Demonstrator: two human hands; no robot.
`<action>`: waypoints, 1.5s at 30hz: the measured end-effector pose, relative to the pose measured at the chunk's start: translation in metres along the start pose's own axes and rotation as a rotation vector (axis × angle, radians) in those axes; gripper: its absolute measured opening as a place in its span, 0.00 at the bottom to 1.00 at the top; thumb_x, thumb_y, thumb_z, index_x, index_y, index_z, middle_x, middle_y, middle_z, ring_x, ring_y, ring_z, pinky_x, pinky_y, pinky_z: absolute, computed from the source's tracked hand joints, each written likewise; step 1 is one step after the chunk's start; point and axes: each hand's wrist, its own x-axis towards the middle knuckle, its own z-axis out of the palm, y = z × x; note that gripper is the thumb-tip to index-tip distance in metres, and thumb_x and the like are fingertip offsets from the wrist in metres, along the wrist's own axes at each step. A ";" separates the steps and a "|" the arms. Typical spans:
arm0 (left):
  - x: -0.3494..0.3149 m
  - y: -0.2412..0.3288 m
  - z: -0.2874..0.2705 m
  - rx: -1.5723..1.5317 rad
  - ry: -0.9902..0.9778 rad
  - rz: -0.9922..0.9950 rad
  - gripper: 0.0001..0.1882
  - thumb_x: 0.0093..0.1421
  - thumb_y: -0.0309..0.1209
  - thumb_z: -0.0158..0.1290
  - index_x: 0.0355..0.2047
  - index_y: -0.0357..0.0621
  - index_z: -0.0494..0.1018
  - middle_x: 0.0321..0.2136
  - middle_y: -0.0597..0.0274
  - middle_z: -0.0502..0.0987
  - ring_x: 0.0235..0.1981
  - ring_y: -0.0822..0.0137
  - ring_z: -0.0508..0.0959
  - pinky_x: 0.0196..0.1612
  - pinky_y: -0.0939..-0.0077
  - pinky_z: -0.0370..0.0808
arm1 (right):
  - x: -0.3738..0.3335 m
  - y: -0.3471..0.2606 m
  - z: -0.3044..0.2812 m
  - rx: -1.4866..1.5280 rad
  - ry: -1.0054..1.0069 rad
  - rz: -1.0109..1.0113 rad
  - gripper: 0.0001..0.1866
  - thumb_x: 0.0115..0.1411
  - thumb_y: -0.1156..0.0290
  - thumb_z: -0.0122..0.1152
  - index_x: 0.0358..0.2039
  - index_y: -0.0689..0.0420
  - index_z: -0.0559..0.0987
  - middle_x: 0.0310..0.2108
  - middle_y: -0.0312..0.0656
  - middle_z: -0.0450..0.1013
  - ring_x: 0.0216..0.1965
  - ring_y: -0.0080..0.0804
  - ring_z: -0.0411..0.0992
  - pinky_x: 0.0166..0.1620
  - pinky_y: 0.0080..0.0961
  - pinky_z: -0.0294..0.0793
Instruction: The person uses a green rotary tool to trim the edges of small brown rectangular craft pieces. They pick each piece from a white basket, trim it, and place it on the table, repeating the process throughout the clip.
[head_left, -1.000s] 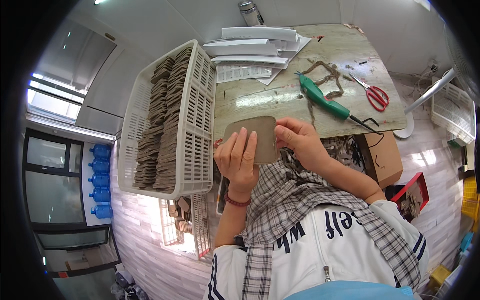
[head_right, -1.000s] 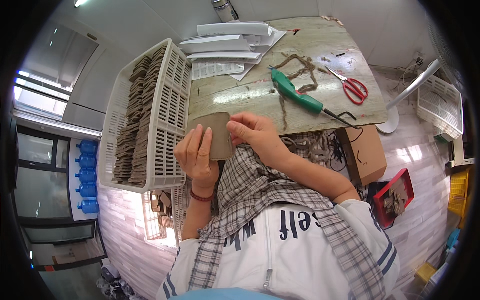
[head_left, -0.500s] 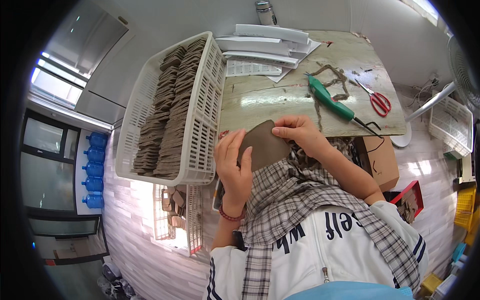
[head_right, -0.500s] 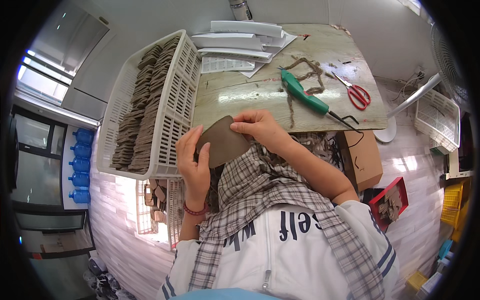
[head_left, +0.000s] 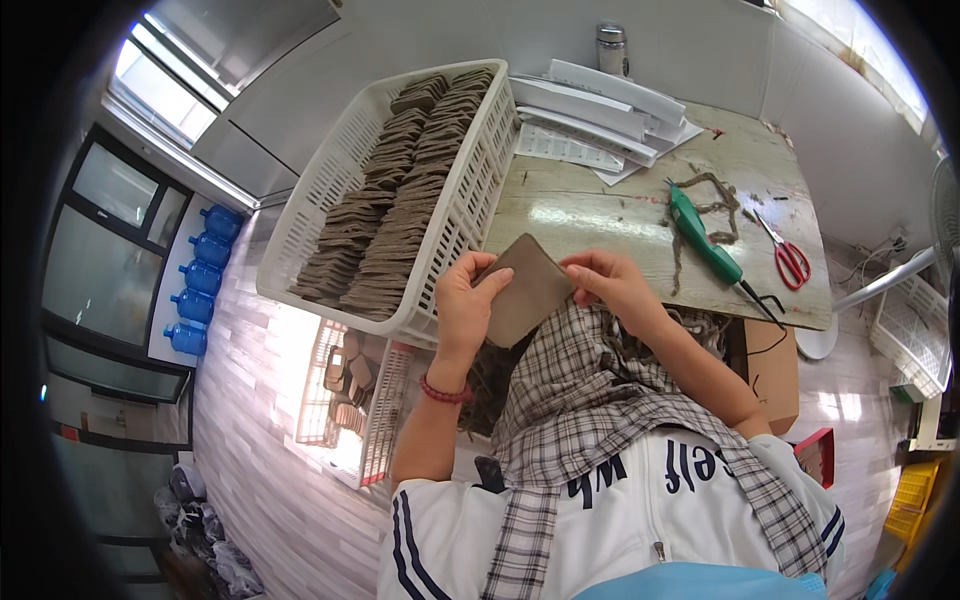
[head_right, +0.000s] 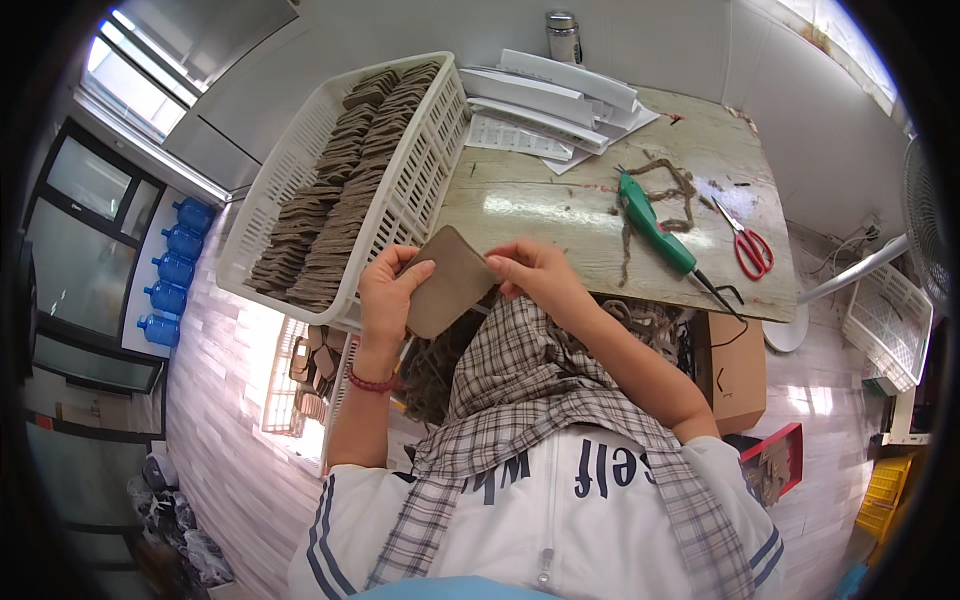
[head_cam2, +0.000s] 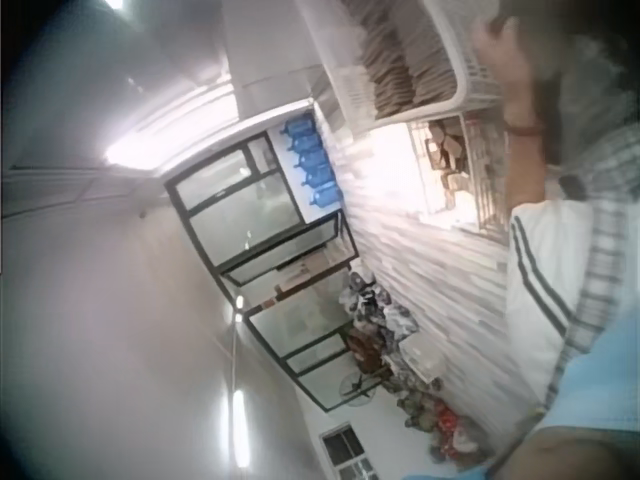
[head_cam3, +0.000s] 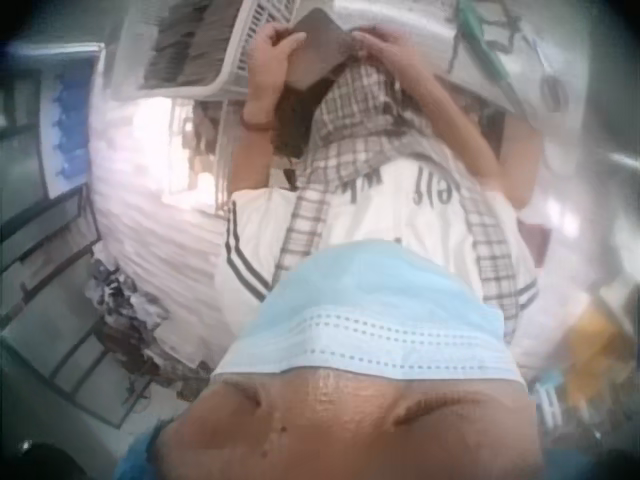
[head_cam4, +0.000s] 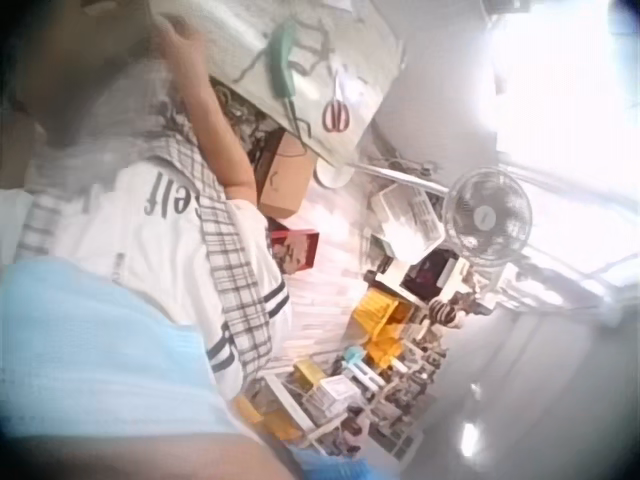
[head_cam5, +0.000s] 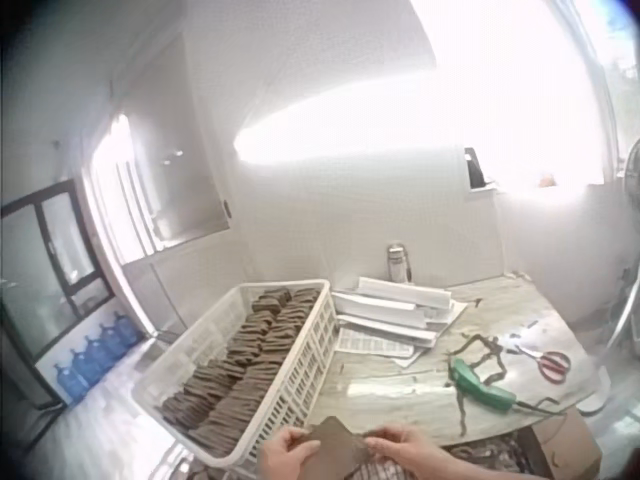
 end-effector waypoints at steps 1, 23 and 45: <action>0.006 0.004 -0.009 0.086 0.056 0.064 0.06 0.56 0.21 0.59 0.34 0.34 0.74 0.28 0.67 0.76 0.28 0.80 0.73 0.32 0.86 0.71 | -0.005 0.004 -0.004 -0.023 -0.003 -0.020 0.15 0.63 0.65 0.58 0.44 0.62 0.78 0.30 0.34 0.75 0.27 0.16 0.70 0.33 0.15 0.71; 0.159 0.047 -0.138 0.775 0.035 0.316 0.13 0.60 0.33 0.52 0.40 0.39 0.78 0.34 0.54 0.80 0.36 0.60 0.79 0.42 0.71 0.73 | -0.090 0.114 -0.086 -0.703 0.413 -0.104 0.08 0.58 0.71 0.63 0.36 0.61 0.79 0.28 0.43 0.76 0.29 0.32 0.75 0.33 0.26 0.73; -0.109 0.184 -0.102 0.430 -0.725 1.297 0.08 0.63 0.33 0.50 0.35 0.43 0.74 0.40 0.50 0.77 0.47 0.54 0.74 0.50 0.61 0.70 | -0.103 0.138 -0.061 -0.896 0.308 0.082 0.07 0.60 0.72 0.61 0.36 0.61 0.77 0.29 0.44 0.75 0.29 0.36 0.74 0.32 0.31 0.72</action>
